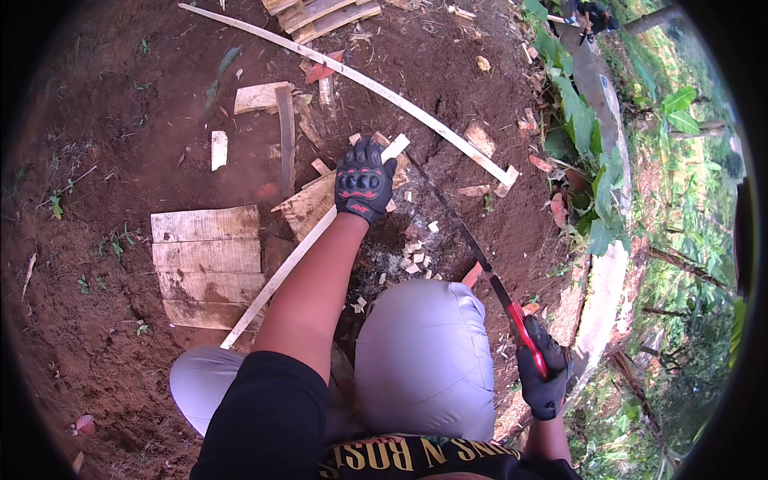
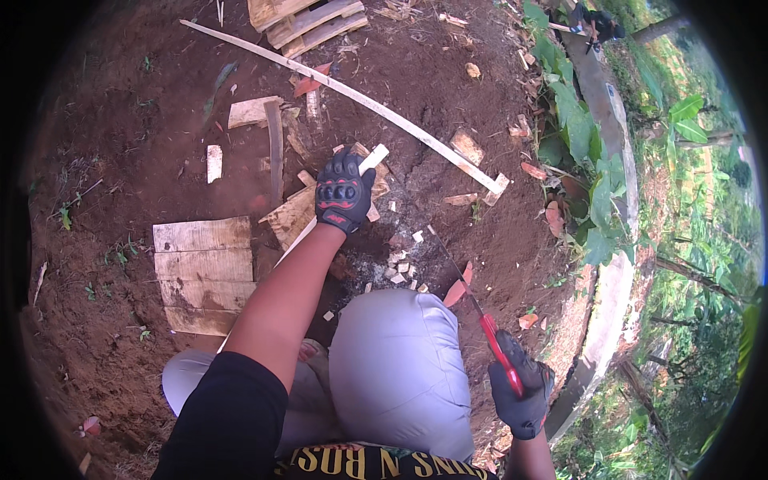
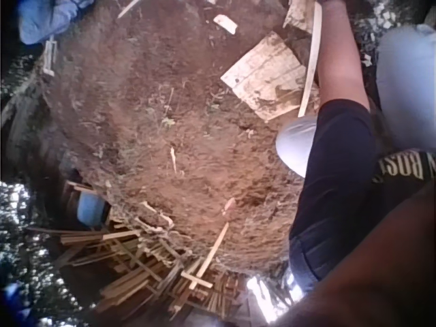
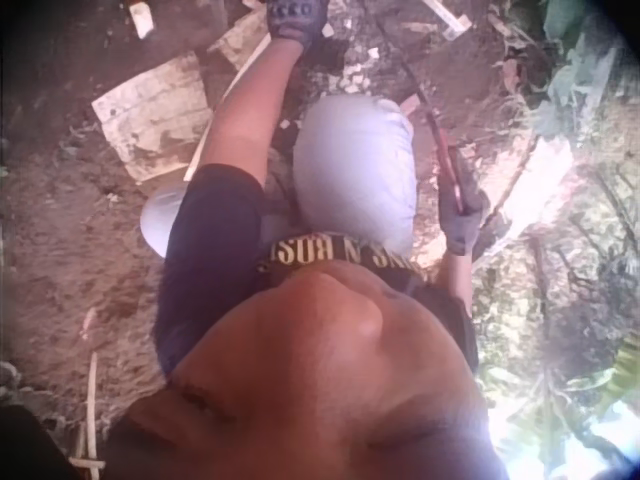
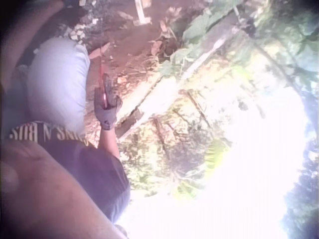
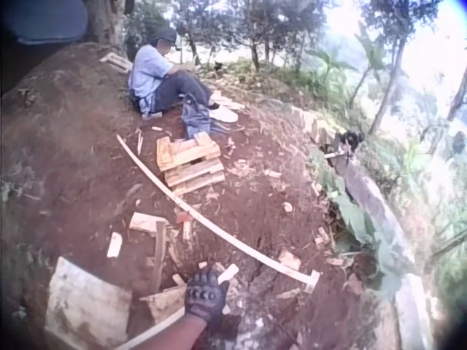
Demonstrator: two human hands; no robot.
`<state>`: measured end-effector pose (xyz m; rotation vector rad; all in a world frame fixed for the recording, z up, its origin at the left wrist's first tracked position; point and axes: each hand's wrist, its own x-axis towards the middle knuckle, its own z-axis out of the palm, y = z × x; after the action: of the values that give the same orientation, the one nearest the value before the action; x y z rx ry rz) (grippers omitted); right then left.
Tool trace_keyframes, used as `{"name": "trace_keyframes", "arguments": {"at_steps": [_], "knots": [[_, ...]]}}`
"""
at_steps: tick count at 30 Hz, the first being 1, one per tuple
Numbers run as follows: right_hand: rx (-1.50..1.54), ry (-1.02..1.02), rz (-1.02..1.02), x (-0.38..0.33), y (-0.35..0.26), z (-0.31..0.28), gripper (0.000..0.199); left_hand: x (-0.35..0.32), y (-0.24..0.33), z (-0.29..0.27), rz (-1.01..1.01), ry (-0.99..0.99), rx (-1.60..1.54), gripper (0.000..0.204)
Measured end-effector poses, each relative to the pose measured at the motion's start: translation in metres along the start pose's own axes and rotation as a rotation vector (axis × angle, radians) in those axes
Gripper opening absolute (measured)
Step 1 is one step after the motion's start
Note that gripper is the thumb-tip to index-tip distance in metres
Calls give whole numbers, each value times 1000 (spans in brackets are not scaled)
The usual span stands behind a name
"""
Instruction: The person sits on the ground and uses a hand saw to cut a long, thin piece of wood. They hold the wood steady with one hand while sawing with the other, creating small wood chips.
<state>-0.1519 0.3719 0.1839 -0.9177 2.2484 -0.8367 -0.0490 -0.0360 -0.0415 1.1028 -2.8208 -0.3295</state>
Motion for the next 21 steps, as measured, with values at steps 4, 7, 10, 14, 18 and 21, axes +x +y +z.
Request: {"name": "trace_keyframes", "arguments": {"at_steps": [4, 7, 10, 14, 18, 21], "knots": [[118, 75, 57, -15, 4, -13, 48, -3, -10, 6, 153, -5, 22, 45], [5, 91, -60, 17, -13, -9, 49, -3, -7, 2, 212, -32, 28, 45], [83, 167, -218, 77, -25, 36, 48, -4, -8, 0, 189, -42, 22, 49], [310, 103, -186, 158, -24, 99, 46, -5, 0, -2, 166, -87, 14, 66], [326, 164, -315, 192, -7, 145, 44, -3, 3, -13, 144, -136, 6, 83], [329, 163, -290, 191, -3, 152, 43, -6, 0, -10, 173, -99, 22, 79]]}}
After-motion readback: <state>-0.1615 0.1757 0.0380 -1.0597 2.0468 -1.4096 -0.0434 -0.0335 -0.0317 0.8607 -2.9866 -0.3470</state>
